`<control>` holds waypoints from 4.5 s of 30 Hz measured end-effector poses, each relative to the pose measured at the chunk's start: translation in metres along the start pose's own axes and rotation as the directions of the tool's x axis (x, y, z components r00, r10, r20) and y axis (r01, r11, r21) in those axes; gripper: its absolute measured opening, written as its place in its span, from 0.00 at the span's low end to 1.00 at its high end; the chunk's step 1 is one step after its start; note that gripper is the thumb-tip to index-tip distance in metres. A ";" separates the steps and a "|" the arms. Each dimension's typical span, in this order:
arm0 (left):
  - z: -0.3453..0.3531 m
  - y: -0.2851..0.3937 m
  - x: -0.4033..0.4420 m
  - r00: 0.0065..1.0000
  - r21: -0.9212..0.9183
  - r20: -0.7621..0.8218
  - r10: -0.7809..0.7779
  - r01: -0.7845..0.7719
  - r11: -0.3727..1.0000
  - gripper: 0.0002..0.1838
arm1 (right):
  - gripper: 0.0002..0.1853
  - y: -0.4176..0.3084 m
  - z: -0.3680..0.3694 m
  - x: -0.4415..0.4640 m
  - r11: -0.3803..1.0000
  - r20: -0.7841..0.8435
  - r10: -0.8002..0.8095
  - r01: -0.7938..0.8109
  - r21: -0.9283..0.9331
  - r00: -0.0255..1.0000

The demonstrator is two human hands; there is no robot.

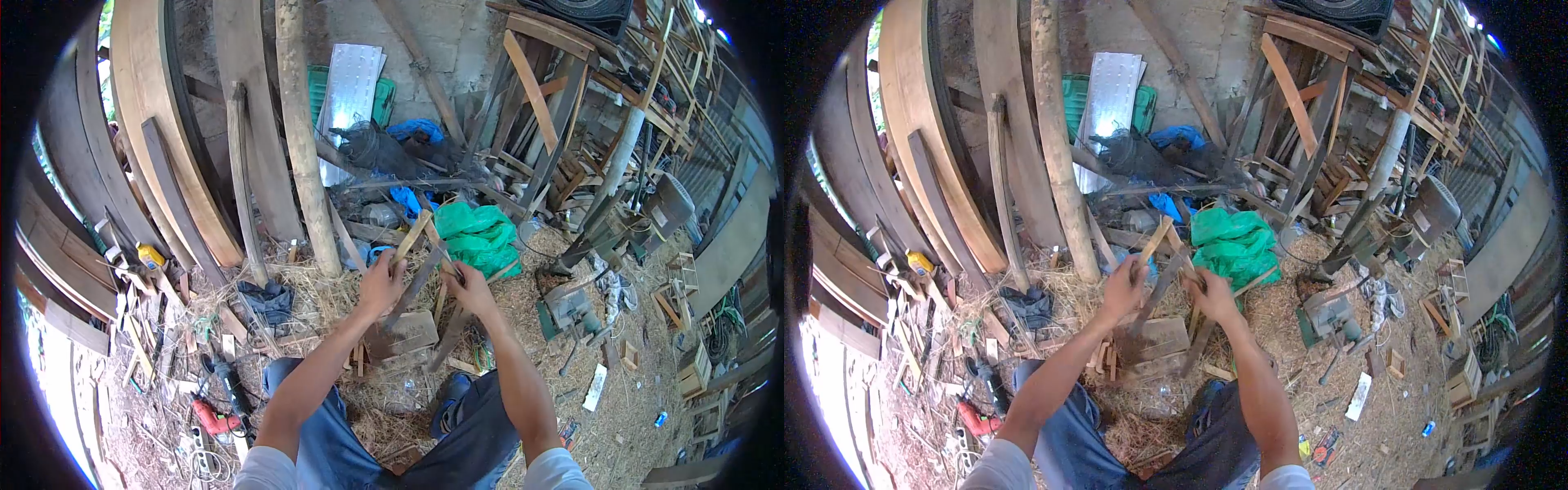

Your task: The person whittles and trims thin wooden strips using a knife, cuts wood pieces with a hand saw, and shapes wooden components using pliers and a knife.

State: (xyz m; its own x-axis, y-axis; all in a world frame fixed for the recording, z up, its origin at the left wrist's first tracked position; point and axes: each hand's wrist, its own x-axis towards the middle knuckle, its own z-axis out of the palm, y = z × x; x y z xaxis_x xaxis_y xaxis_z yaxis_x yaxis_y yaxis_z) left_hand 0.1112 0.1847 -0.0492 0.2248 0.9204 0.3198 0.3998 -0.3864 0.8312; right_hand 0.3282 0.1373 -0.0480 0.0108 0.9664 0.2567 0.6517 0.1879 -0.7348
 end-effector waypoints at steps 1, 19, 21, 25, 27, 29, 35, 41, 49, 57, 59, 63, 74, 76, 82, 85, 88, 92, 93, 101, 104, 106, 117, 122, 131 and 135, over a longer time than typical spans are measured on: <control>-0.002 0.002 -0.002 0.997 0.132 -0.043 0.067 -0.060 0.989 0.13 | 0.19 -0.012 -0.003 -0.001 1.000 0.005 0.002 -0.002 0.001 1.000; -0.091 -0.040 0.021 0.954 0.169 0.299 -0.034 -0.018 0.985 0.18 | 0.04 0.045 -0.052 -0.008 0.753 -0.201 -0.149 -0.020 -0.657 0.968; -0.081 -0.048 0.021 0.931 0.089 0.348 -0.115 0.089 0.992 0.17 | 0.05 0.065 -0.048 -0.016 0.721 -0.193 -0.087 -0.072 -0.690 0.977; -0.053 -0.048 0.023 0.934 -0.083 0.337 -0.119 0.155 0.984 0.15 | 0.10 0.092 -0.024 -0.004 0.632 -0.093 0.072 -0.117 -0.766 0.993; -0.043 -0.061 0.031 0.926 -0.155 0.355 -0.125 0.190 0.970 0.15 | 0.13 0.092 -0.014 0.012 0.673 -0.238 -0.074 -0.127 -0.728 0.969; -0.036 -0.069 0.034 0.925 -0.232 0.360 -0.124 0.217 0.948 0.17 | 0.16 0.076 -0.003 0.023 0.716 -0.369 -0.197 -0.124 -0.687 0.909; -0.032 -0.042 0.023 0.833 -0.234 0.520 -0.190 0.352 0.906 0.16 | 0.20 0.022 0.032 0.038 0.981 -0.141 0.192 -0.183 0.071 0.971; -0.030 -0.055 0.009 0.720 -0.251 0.691 -0.065 0.324 0.912 0.15 | 0.14 0.003 0.050 0.036 0.763 0.067 0.317 -0.297 0.574 0.946; -0.115 -0.070 0.011 0.815 -0.193 0.545 -0.195 0.349 0.917 0.15 | 0.07 0.009 0.033 0.029 0.552 0.049 0.532 -0.390 0.737 0.846; -0.130 -0.067 0.010 0.901 -0.593 0.327 -0.283 0.429 0.681 0.16 | 0.11 -0.012 0.038 0.019 0.645 0.149 0.436 -0.424 0.636 0.887; -0.127 -0.051 0.010 0.923 -0.789 0.208 -0.325 0.355 0.502 0.14 | 0.12 -0.017 0.040 0.017 0.695 0.168 0.420 -0.436 0.572 0.892; -0.117 -0.051 0.015 0.973 -0.814 0.101 -0.206 0.200 0.545 0.12 | 0.13 -0.006 0.042 0.015 0.759 0.273 0.362 -0.452 0.469 0.891; -0.053 -0.055 0.028 0.944 -0.840 -0.031 -0.328 0.153 0.520 0.14 | 0.16 -0.017 0.036 -0.002 0.869 0.437 0.304 -0.434 0.238 0.847; -0.029 -0.054 0.028 0.984 -0.650 -0.029 -0.177 0.116 0.751 0.17 | 0.17 -0.004 0.040 -0.009 0.847 0.462 0.300 -0.456 0.274 0.835; 0.006 -0.086 0.016 0.954 -0.002 -0.112 -0.278 0.279 0.960 0.10 | 0.14 0.064 0.059 -0.036 0.946 0.269 0.322 -0.299 -0.123 0.908; 0.022 -0.090 -0.013 0.847 -0.349 0.243 -0.472 0.530 0.772 0.09 | 0.13 0.075 0.089 -0.063 0.884 0.280 0.301 -0.157 -0.440 0.912; 0.035 -0.072 -0.029 0.664 -0.274 0.390 -0.638 0.745 0.608 0.09 | 0.16 0.083 0.125 -0.077 0.442 0.525 0.124 0.427 -0.789 0.842; 0.055 -0.103 -0.038 0.710 -0.168 0.436 -0.554 0.668 0.725 0.11 | 0.17 0.087 0.153 -0.091 0.879 0.301 0.089 0.067 -0.471 0.949; 0.054 -0.104 -0.038 0.729 -0.103 0.456 -0.510 0.612 0.784 0.11 | 0.17 0.085 0.152 -0.091 0.880 0.291 0.101 0.051 -0.471 0.951; 0.097 -0.059 -0.049 0.671 -0.166 0.544 -0.504 0.675 0.719 0.11 | 0.10 0.112 0.045 -0.040 0.869 0.558 0.032 0.252 -0.425 0.829; 0.142 -0.008 -0.054 0.622 -0.072 0.618 -0.481 0.653 0.754 0.13 | 0.11 0.121 -0.044 -0.048 0.971 0.441 0.223 -0.160 -0.177 0.869; 0.194 -0.019 -0.069 0.612 -0.168 0.711 -0.345 0.625 0.762 0.11 | 0.11 0.151 -0.073 -0.068 0.935 0.442 0.353 -0.311 -0.168 0.825; 0.382 -0.157 -0.144 0.501 0.049 0.573 -0.649 0.770 0.637 0.07 | 0.27 0.340 0.088 -0.219 0.799 -0.151 0.468 -0.490 -0.350 0.871; 0.395 -0.160 -0.149 0.420 -0.070 0.661 -0.622 0.860 0.506 0.09 | 0.29 0.358 0.096 -0.203 0.692 0.090 0.697 -0.635 -0.345 0.711; 0.350 -0.088 -0.126 0.619 -0.299 0.664 -0.419 0.734 0.610 0.08 | 0.20 0.291 0.017 -0.193 0.892 -0.126 0.372 -0.392 -0.227 0.920; 0.256 0.022 -0.071 0.734 -0.428 0.638 -0.233 0.589 0.686 0.11 | 0.21 0.236 -0.039 -0.167 0.717 -0.124 0.627 -0.507 0.478 0.769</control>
State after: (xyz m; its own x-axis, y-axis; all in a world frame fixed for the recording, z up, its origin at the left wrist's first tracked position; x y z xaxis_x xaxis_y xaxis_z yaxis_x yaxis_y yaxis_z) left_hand 0.3315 0.0954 -0.1701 0.6390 0.7277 -0.2491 0.0266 0.3027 0.9527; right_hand 0.5093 0.0136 -0.2396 0.5106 0.8396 -0.1854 0.0991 -0.2717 -0.9573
